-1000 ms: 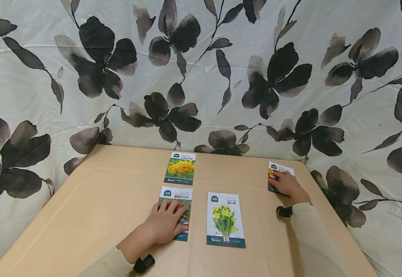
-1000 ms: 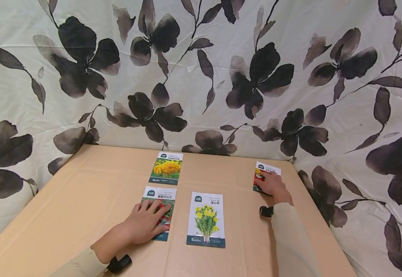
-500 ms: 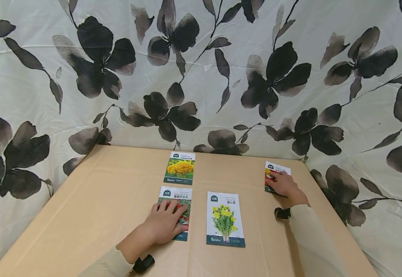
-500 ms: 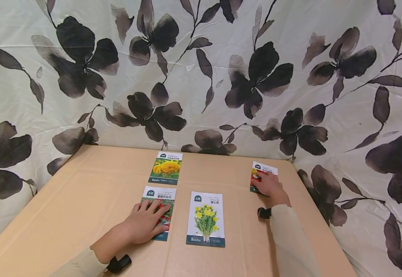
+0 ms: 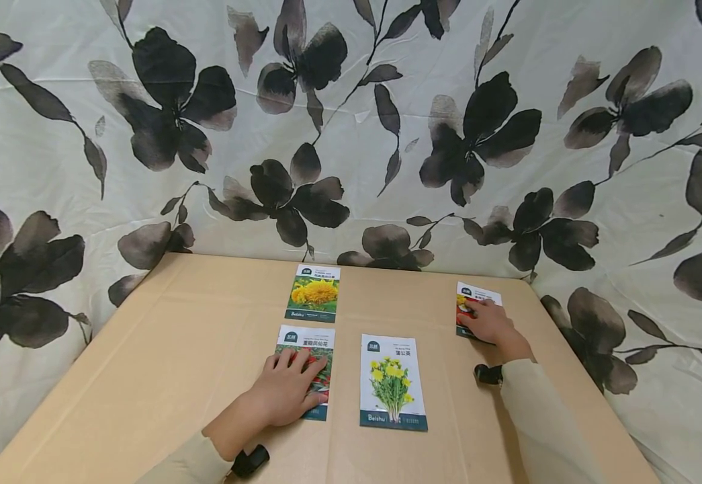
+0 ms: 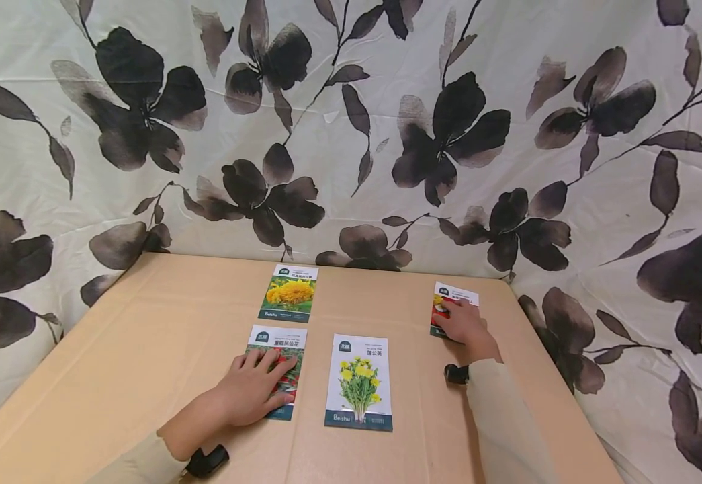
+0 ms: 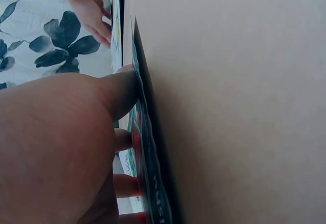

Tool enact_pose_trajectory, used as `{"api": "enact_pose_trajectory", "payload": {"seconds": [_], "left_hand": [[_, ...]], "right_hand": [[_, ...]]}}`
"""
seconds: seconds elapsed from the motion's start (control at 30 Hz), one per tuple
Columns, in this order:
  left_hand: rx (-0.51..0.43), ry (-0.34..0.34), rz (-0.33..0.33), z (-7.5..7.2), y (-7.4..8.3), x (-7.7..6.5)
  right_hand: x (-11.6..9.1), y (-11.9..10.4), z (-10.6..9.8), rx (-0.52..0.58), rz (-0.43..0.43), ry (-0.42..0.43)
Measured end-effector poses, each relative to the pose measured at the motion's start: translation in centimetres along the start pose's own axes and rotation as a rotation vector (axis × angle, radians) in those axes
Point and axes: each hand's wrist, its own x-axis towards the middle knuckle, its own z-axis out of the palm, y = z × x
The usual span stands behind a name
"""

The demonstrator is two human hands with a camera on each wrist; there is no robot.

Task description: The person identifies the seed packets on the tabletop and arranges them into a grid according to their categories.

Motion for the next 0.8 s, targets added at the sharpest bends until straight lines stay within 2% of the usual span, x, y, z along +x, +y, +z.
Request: {"api": "enact_pose_trajectory", "payload": {"seconds": [0.4,0.8], "left_hand": [[0.012,0.026,0.028,-0.1,-0.1,-0.1],[0.034,0.052,0.038,2.1,-1.1,0.8]], "right_hand": [[-0.3,-1.4,0.2,0.013,-0.017,0.003],[-0.6,-2.7,0.2,0.007,-0.03,0.012]]}}
